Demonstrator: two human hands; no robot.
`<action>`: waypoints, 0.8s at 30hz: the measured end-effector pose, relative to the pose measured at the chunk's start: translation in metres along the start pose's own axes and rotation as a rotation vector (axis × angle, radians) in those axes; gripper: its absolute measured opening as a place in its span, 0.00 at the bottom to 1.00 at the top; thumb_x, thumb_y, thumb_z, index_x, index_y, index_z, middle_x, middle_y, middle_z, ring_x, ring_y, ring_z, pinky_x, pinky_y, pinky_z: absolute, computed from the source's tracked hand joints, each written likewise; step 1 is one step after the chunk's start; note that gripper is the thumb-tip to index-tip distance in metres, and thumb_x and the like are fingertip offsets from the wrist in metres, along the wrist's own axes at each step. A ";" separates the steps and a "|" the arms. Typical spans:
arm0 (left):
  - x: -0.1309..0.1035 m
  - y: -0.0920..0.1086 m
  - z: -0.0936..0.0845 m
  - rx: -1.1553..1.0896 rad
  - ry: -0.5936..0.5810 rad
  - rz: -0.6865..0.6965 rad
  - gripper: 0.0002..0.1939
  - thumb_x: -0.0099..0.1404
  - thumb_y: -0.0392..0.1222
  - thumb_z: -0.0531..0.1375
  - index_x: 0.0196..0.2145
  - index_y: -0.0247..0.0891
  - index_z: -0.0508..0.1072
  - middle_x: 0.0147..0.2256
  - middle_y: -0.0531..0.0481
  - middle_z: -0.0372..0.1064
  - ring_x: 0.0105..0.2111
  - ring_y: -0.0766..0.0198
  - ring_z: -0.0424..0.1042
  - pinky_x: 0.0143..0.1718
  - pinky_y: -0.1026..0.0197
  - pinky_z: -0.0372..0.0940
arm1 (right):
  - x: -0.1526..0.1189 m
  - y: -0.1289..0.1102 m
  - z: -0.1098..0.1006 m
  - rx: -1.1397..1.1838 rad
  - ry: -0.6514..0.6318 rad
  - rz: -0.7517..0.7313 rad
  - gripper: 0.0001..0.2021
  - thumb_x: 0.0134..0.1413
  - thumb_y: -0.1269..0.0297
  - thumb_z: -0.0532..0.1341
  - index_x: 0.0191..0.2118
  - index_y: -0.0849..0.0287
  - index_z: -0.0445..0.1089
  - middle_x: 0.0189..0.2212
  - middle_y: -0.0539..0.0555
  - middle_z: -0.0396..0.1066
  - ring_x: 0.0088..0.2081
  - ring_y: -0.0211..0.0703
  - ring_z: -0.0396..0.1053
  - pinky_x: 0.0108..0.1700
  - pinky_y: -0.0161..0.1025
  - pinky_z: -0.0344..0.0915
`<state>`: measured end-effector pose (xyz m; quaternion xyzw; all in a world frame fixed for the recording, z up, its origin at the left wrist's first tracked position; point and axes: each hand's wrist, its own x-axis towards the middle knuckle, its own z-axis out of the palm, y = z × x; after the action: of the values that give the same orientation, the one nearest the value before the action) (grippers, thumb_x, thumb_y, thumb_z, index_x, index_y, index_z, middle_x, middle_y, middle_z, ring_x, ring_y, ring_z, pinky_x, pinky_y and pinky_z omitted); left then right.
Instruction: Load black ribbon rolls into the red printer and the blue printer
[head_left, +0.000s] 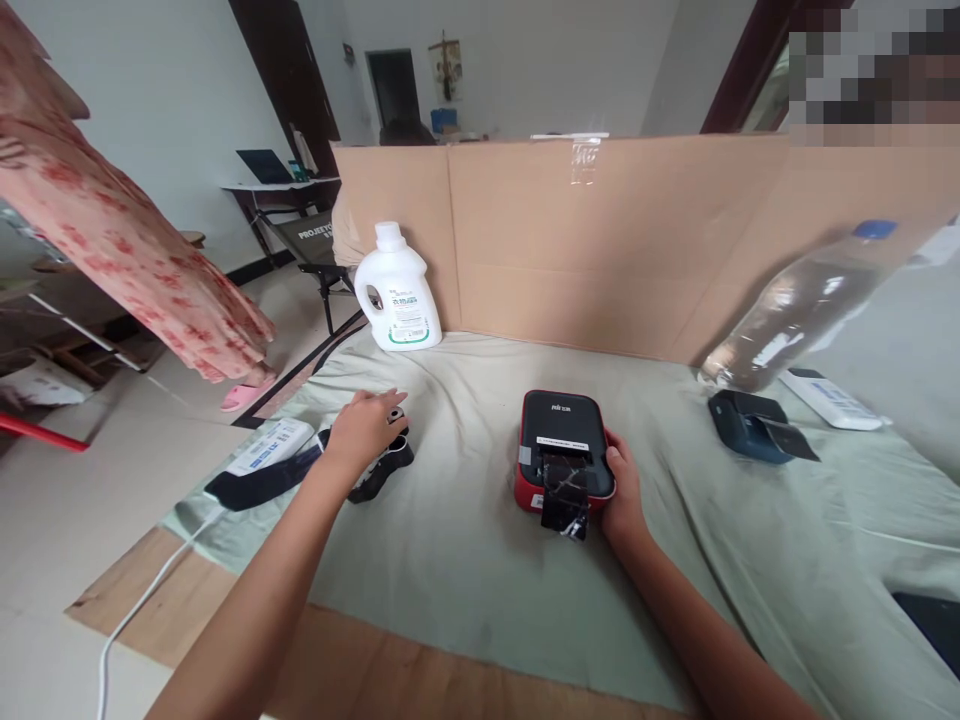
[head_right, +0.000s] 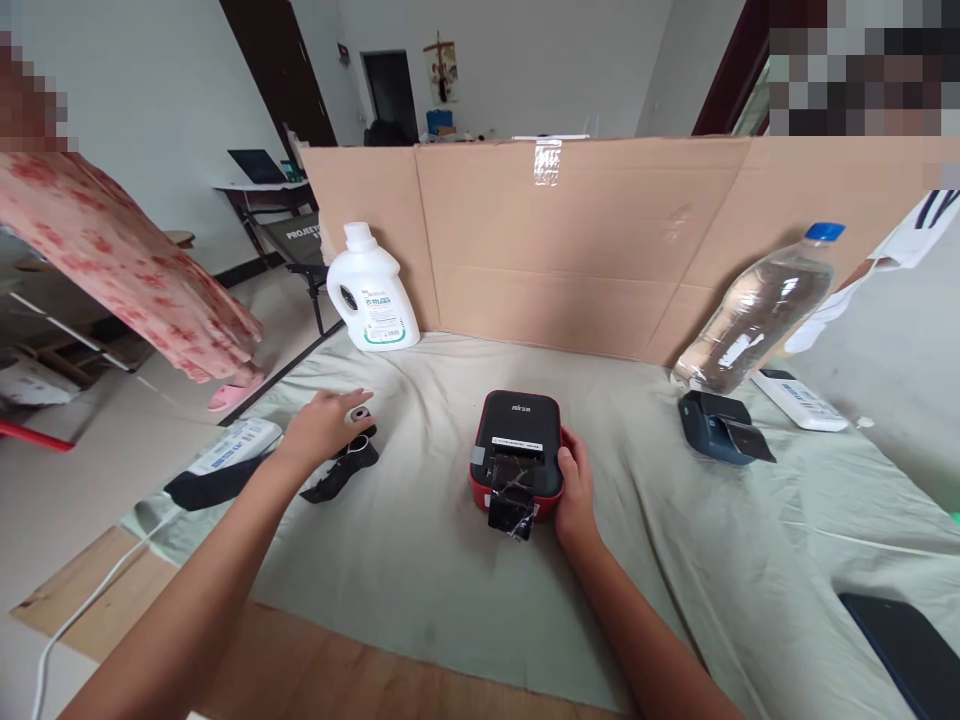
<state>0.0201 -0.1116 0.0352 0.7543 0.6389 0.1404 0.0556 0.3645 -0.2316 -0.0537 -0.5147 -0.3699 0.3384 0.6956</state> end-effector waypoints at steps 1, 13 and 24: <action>-0.009 0.011 0.000 -0.085 0.065 0.037 0.23 0.65 0.49 0.58 0.57 0.43 0.73 0.55 0.44 0.73 0.56 0.47 0.69 0.59 0.48 0.62 | -0.004 -0.001 -0.005 -0.023 -0.009 0.000 0.21 0.62 0.50 0.55 0.56 0.53 0.68 0.56 0.56 0.70 0.59 0.56 0.65 0.62 0.58 0.58; -0.077 0.138 0.071 -1.249 -0.396 0.036 0.33 0.68 0.55 0.56 0.67 0.44 0.58 0.64 0.52 0.60 0.64 0.55 0.61 0.68 0.52 0.54 | -0.033 -0.023 -0.022 -0.681 -0.399 -0.302 0.45 0.56 0.55 0.63 0.72 0.38 0.35 0.68 0.53 0.53 0.65 0.63 0.57 0.63 0.63 0.62; 0.011 0.063 0.014 -1.290 -0.043 -0.093 0.24 0.62 0.43 0.58 0.56 0.44 0.74 0.58 0.53 0.69 0.59 0.54 0.68 0.64 0.52 0.59 | 0.033 -0.034 0.124 -0.518 -0.489 -0.565 0.39 0.56 0.62 0.63 0.70 0.54 0.44 0.60 0.61 0.63 0.64 0.62 0.58 0.64 0.59 0.58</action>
<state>0.0854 -0.1104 0.0399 0.5436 0.4571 0.4783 0.5166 0.2774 -0.1538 0.0094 -0.4556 -0.7217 0.1431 0.5011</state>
